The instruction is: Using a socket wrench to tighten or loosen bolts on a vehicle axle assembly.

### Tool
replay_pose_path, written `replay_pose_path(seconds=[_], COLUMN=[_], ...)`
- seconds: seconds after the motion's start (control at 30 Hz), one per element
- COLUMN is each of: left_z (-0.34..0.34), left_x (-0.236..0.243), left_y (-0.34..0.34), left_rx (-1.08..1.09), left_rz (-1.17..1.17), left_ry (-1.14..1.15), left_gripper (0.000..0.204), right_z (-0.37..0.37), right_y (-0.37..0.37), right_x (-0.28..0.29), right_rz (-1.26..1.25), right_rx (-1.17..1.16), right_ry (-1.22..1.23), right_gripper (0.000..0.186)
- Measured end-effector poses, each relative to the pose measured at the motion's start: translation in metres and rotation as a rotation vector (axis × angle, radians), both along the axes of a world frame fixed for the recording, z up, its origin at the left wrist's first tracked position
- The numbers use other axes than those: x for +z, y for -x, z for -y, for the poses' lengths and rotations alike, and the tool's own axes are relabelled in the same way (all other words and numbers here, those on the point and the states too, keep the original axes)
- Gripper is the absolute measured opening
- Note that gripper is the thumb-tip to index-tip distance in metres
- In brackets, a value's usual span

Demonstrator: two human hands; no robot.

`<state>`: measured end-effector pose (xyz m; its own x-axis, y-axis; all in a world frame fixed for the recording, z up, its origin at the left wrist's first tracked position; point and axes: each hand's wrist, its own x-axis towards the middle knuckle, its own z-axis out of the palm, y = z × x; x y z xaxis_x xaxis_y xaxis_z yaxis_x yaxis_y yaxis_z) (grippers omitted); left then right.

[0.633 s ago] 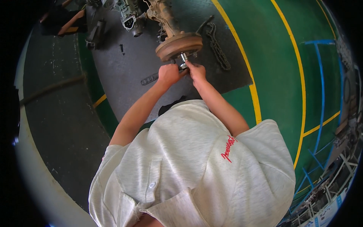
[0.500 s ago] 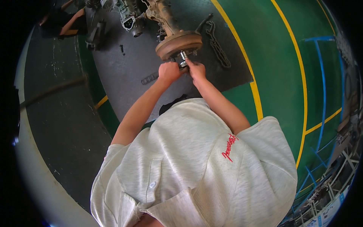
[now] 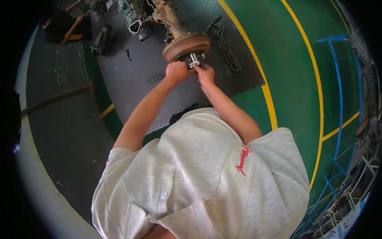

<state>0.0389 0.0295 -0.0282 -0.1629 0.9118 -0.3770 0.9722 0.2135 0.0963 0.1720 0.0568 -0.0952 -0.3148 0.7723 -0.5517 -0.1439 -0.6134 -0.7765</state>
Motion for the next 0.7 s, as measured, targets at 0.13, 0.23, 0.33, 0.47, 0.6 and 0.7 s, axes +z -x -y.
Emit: replay_pose_path(seconds=[0.13, 0.23, 0.33, 0.47, 0.6, 0.7], left_z=[0.006, -0.001, -0.001, 0.0, 0.022, 0.034], left_x=[-0.012, -0.001, 0.004, 0.033, 0.034, 0.045], left_y=[-0.012, -0.005, -0.006, -0.002, 0.03, 0.048], left_rx=[0.187, 0.133, 0.136, 0.154, 0.018, 0.108], left_rz=[0.024, 0.02, 0.016, 0.058, 0.019, 0.195], left_ry=[0.002, 0.026, 0.033, 0.066, 0.037, 0.138], left_gripper=[0.062, 0.057, 0.052, 0.051, 0.052, 0.049], right_z=[-0.006, -0.012, -0.011, -0.016, -0.017, -0.019], right_y=[-0.004, -0.005, -0.004, -0.007, -0.004, -0.006], right_x=[0.003, 0.0, 0.0, -0.001, -0.003, -0.008], right_rz=[0.082, 0.084, -0.118, -0.236, -0.29, -0.297], right_rx=[0.005, 0.127, 0.029, 0.031, 0.019, 0.041], right_ry=[-0.114, -0.076, 0.091, 0.228, 0.309, 0.313], right_gripper=[0.023, 0.022, 0.025, 0.025, 0.024, 0.025])
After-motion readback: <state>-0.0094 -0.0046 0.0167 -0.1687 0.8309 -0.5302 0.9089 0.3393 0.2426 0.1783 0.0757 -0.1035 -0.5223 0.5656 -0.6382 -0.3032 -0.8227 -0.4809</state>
